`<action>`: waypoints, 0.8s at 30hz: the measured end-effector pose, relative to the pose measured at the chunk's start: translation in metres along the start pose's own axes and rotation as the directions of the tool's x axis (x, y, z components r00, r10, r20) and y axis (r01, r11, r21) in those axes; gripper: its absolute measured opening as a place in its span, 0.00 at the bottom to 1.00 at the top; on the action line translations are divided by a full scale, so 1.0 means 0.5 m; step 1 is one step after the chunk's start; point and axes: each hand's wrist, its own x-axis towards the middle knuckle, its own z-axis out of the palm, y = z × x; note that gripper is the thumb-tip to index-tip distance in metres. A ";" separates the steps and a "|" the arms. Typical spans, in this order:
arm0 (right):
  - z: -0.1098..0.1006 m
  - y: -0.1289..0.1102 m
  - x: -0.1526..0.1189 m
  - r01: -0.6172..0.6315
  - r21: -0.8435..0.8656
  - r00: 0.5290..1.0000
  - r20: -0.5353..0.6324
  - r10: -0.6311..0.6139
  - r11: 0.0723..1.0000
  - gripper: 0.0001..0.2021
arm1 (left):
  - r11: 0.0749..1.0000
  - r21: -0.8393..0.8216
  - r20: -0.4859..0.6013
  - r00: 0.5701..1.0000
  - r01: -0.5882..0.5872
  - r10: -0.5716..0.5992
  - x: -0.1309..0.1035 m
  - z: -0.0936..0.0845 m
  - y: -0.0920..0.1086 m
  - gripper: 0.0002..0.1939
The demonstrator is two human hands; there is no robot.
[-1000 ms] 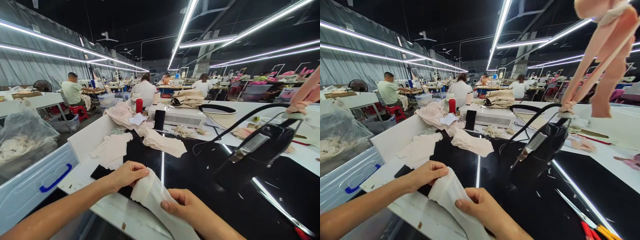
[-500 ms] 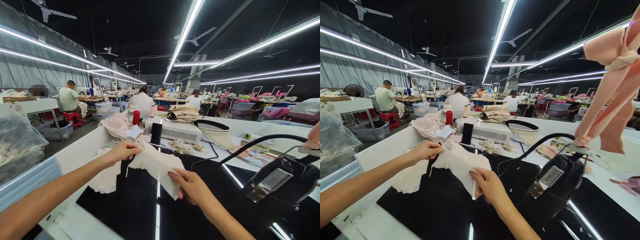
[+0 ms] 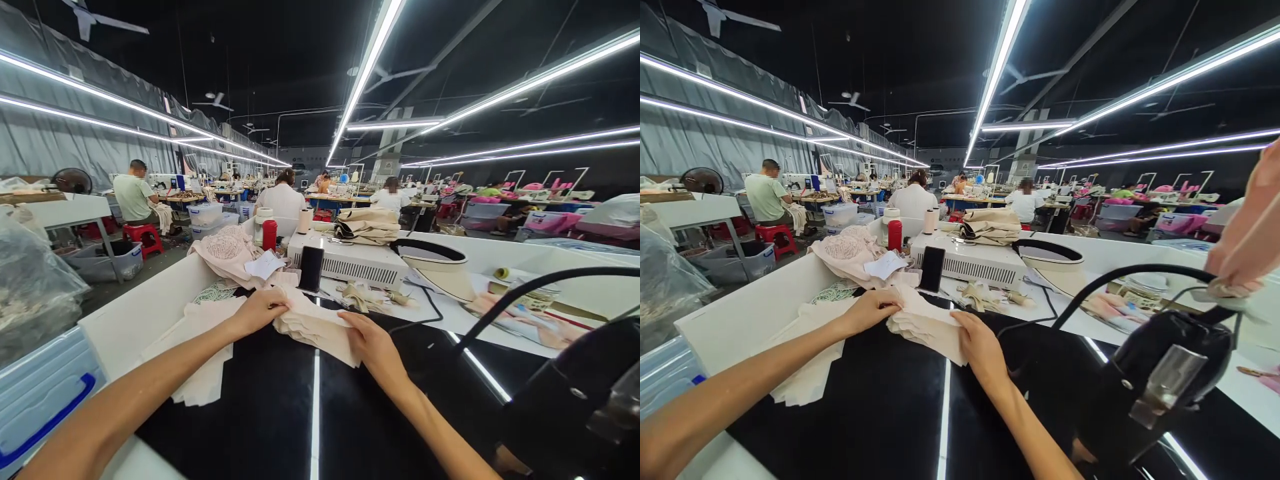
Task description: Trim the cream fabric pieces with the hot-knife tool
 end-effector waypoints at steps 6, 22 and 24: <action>0.006 0.014 -0.019 0.070 -0.214 0.991 0.127 -0.043 0.974 0.32 | 0.991 0.125 0.103 0.994 -0.040 0.028 -0.017 -0.003 -0.005 0.16; -0.008 -0.106 -0.088 0.247 -0.094 0.968 0.071 -0.241 0.965 0.23 | 0.666 0.511 -0.105 0.809 0.543 -0.579 -0.177 -0.219 -0.076 0.18; -0.009 -0.124 -0.098 0.221 -0.014 0.972 0.086 -0.219 0.975 0.21 | 0.655 0.503 -0.117 0.795 0.564 -0.595 -0.189 -0.206 -0.076 0.18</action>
